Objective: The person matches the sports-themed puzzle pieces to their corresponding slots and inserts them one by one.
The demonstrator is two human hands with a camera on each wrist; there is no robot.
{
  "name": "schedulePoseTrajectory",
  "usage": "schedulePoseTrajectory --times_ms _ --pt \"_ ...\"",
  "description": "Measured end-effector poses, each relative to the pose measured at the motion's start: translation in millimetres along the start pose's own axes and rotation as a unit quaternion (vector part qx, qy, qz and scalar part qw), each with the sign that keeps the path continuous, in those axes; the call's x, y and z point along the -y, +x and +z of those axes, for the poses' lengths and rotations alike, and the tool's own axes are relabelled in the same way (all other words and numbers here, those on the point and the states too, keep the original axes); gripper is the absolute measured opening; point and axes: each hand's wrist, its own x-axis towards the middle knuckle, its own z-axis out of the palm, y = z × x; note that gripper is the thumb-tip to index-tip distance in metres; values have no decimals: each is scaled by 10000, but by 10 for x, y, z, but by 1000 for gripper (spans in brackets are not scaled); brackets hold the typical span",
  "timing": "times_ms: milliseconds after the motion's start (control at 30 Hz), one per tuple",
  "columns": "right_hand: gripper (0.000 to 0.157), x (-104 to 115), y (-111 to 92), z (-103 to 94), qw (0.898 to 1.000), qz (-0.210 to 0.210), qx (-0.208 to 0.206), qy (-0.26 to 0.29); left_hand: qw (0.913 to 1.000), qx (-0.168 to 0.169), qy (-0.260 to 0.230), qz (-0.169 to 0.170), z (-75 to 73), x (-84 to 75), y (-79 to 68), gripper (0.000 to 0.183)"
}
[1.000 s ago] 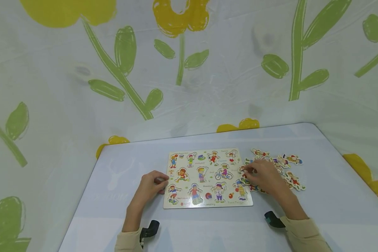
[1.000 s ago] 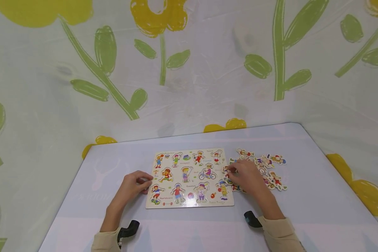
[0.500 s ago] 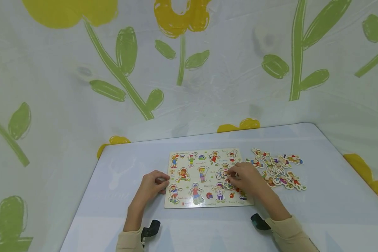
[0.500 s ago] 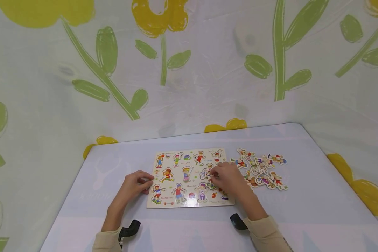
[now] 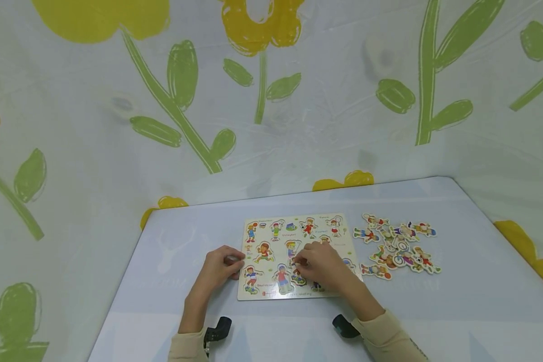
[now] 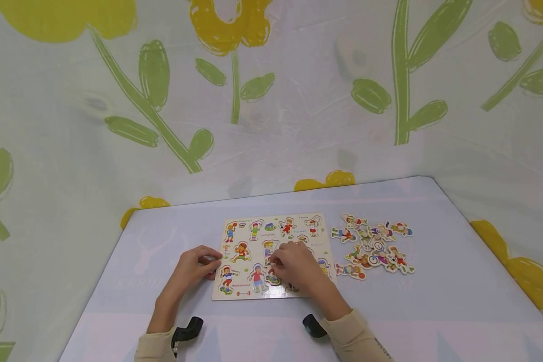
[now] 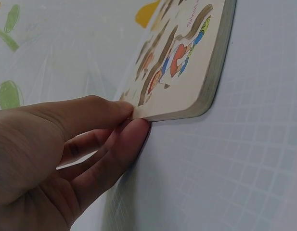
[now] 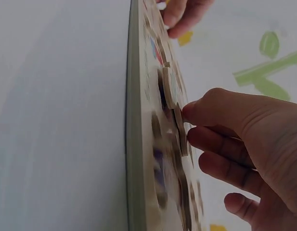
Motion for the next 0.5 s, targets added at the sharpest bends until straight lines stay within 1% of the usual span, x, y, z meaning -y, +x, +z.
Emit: schedulePoseTrajectory --times_ms 133,233,400,500 --pt "8 129 63 121 9998 -212 -60 -17 10000 -8 22 25 0 -1 -3 15" --pt "7 242 117 178 9992 -380 -67 82 10000 -13 21 77 1 3 -3 15" --pt "8 434 211 247 9977 -616 132 238 10000 16 -29 75 3 10 -3 16" --pt "10 536 264 298 9969 -717 182 263 9999 34 -126 57 -5 4 -8 16"
